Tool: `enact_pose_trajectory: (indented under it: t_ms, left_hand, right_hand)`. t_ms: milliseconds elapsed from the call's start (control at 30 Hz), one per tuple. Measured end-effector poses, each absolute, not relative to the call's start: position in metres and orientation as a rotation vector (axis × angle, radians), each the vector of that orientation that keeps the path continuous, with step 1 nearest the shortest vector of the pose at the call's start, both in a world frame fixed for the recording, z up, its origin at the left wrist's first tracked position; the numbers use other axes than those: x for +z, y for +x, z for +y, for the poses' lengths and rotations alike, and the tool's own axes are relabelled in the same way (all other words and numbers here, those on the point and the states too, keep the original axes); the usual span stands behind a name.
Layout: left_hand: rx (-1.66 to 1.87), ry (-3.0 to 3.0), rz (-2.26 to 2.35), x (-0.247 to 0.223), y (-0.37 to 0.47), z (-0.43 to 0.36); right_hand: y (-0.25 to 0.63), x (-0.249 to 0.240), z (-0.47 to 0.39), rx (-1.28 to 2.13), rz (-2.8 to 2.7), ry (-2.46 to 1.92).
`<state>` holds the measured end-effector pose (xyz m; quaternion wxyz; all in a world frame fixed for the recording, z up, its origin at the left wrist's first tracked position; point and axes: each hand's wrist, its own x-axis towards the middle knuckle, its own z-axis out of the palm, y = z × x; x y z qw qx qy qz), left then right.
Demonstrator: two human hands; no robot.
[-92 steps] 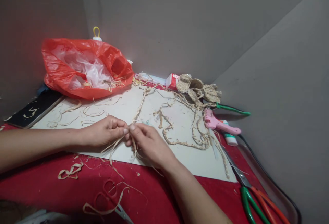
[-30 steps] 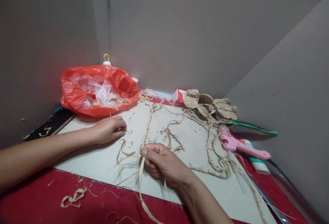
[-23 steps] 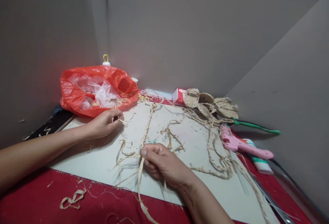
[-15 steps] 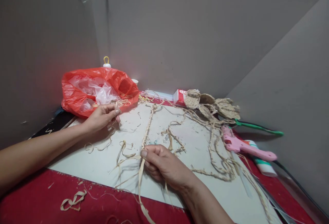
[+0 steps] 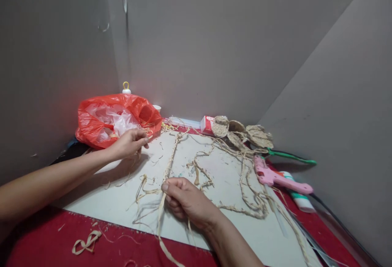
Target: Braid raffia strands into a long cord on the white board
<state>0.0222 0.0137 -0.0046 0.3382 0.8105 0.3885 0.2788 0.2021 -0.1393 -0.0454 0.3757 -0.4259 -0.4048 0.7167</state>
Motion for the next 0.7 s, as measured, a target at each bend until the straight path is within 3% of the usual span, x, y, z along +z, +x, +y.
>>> enact_pose_trajectory:
  t_ms: [367, 700]
  left_hand:
    - [0.433, 2.222, 1.352, -0.039, 0.088, 0.035]
    - [0.501, 1.735, 1.087, -0.024, 0.074, 0.033]
  right_hand:
    - [0.2, -0.044, -0.139, 1.796, -1.092, -1.082]
    - [0.199, -0.042, -0.139, 1.774, -1.106, -1.037]
